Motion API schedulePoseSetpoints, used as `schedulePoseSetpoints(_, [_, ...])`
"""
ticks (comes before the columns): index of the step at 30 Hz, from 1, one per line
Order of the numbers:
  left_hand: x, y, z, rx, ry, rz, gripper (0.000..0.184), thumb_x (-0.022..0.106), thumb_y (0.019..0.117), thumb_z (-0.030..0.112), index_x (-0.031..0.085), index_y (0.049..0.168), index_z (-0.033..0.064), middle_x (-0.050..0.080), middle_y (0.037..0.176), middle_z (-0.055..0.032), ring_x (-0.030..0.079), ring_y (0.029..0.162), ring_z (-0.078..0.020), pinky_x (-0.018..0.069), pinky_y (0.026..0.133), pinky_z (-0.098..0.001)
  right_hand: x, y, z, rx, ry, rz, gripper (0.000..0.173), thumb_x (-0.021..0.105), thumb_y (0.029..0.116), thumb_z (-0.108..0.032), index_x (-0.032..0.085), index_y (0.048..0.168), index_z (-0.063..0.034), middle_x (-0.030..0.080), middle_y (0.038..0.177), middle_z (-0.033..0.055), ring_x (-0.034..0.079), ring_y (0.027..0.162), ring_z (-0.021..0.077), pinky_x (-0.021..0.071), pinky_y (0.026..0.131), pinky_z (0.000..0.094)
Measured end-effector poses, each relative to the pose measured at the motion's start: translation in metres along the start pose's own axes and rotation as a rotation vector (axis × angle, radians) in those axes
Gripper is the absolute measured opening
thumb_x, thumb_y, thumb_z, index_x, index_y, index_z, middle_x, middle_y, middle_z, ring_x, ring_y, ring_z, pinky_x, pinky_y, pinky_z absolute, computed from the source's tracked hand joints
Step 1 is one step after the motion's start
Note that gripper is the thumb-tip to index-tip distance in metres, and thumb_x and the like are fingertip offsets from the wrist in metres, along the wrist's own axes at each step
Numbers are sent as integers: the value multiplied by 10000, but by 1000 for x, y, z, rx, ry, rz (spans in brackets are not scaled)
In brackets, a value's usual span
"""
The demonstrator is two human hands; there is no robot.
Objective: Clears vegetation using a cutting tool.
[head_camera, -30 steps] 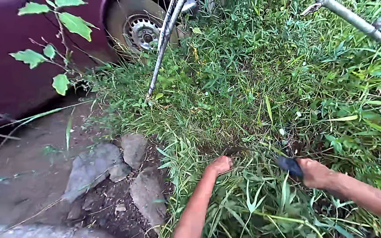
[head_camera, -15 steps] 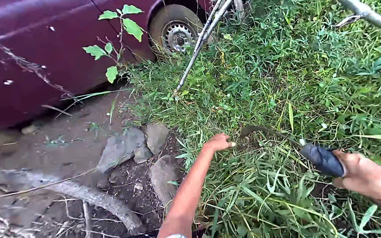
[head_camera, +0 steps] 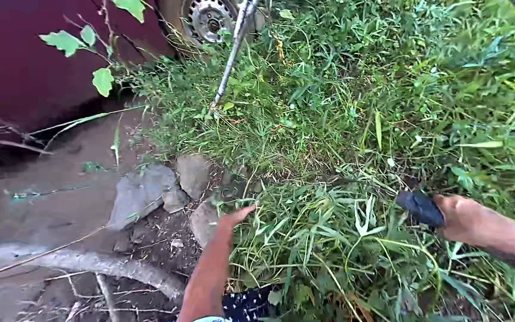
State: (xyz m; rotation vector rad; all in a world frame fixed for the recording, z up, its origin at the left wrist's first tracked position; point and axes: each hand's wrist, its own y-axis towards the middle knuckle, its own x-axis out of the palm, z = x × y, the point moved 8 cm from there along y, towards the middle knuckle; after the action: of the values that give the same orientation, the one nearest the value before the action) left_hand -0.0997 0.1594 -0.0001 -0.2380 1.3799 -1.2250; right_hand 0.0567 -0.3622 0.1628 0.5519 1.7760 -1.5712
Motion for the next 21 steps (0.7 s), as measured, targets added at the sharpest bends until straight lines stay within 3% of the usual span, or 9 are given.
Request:
schedulePoseSetpoints(4, [-4, -29, 5, 93, -233, 12, 763, 291, 1091, 598, 375, 1580, 18, 352, 1637, -245, 313, 1538, -383, 232, 1242, -609, 7, -3, 6, -14, 23, 8, 676, 870, 789, -208, 547, 1314, 70, 625, 1215, 329, 618, 1143, 518, 504, 916, 670])
schedulePoseSetpoints(7, [18, -36, 21, 193, -473, 16, 629, 245, 1136, 450, 359, 1575, 15, 379, 1615, -236, 370, 1506, -327, 300, 1226, -527, 4, -11, 12, -11, 25, 5, 642, 872, 794, -214, 566, 1286, 62, 630, 1198, 323, 621, 1134, 510, 503, 908, 670])
schedulePoseSetpoints(9, [33, -46, 42, 259, -450, -70, 595, 228, 1141, 408, 372, 1564, 15, 402, 1600, -218, 393, 1485, -296, 318, 1214, -489, 5, -12, 18, -6, 50, -9, 605, 870, 804, -211, 580, 1256, 68, 638, 1169, 320, 626, 1117, 506, 502, 904, 665])
schedulePoseSetpoints(11, [39, -57, 43, 227, -314, -169, 673, 216, 1120, 509, 335, 1599, 51, 341, 1652, -196, 322, 1537, -308, 261, 1245, -537, 14, -8, 25, -4, 92, -33, 582, 875, 803, -201, 593, 1229, 78, 643, 1153, 321, 627, 1112, 502, 495, 915, 665])
schedulePoseSetpoints(13, [36, -73, 31, 155, -282, -204, 760, 170, 1091, 602, 346, 1589, 54, 368, 1628, -216, 362, 1506, -353, 306, 1199, -601, 28, 3, 34, -3, 117, -54, 554, 888, 779, -189, 613, 1183, 71, 656, 1116, 311, 642, 1084, 481, 503, 904, 655])
schedulePoseSetpoints(16, [37, -107, 30, 197, -338, -231, 686, 143, 1119, 451, 300, 1562, -48, 370, 1585, -285, 412, 1443, -363, 367, 1156, -527, 39, 10, 42, -22, 146, -87, 501, 886, 790, -193, 629, 1134, 65, 665, 1056, 291, 653, 1031, 457, 504, 877, 637])
schedulePoseSetpoints(18, [52, -114, 30, 289, -232, -274, 637, 392, 1042, 222, 218, 1577, -77, 352, 1572, -310, 402, 1427, -349, 357, 1158, -479, 41, 8, 44, -28, 152, -93, 473, 879, 800, -193, 640, 1117, 63, 671, 1038, 280, 656, 1014, 446, 503, 870, 630])
schedulePoseSetpoints(20, [67, -112, 36, 311, -76, -259, 976, 755, 906, 171, 128, 1612, -73, 319, 1611, -326, 349, 1505, -383, 295, 1238, -502, 44, 9, 48, -29, 159, -93, 462, 873, 805, -193, 642, 1115, 59, 673, 1034, 277, 659, 1006, 444, 505, 867, 631])
schedulePoseSetpoints(21, [72, -109, 43, 309, -54, -190, 1077, 852, 846, 218, 149, 1615, -55, 355, 1604, -302, 369, 1504, -369, 303, 1245, -502, 46, 9, 50, -33, 167, -91, 449, 868, 805, -185, 641, 1109, 56, 672, 1024, 274, 660, 996, 439, 504, 858, 630])
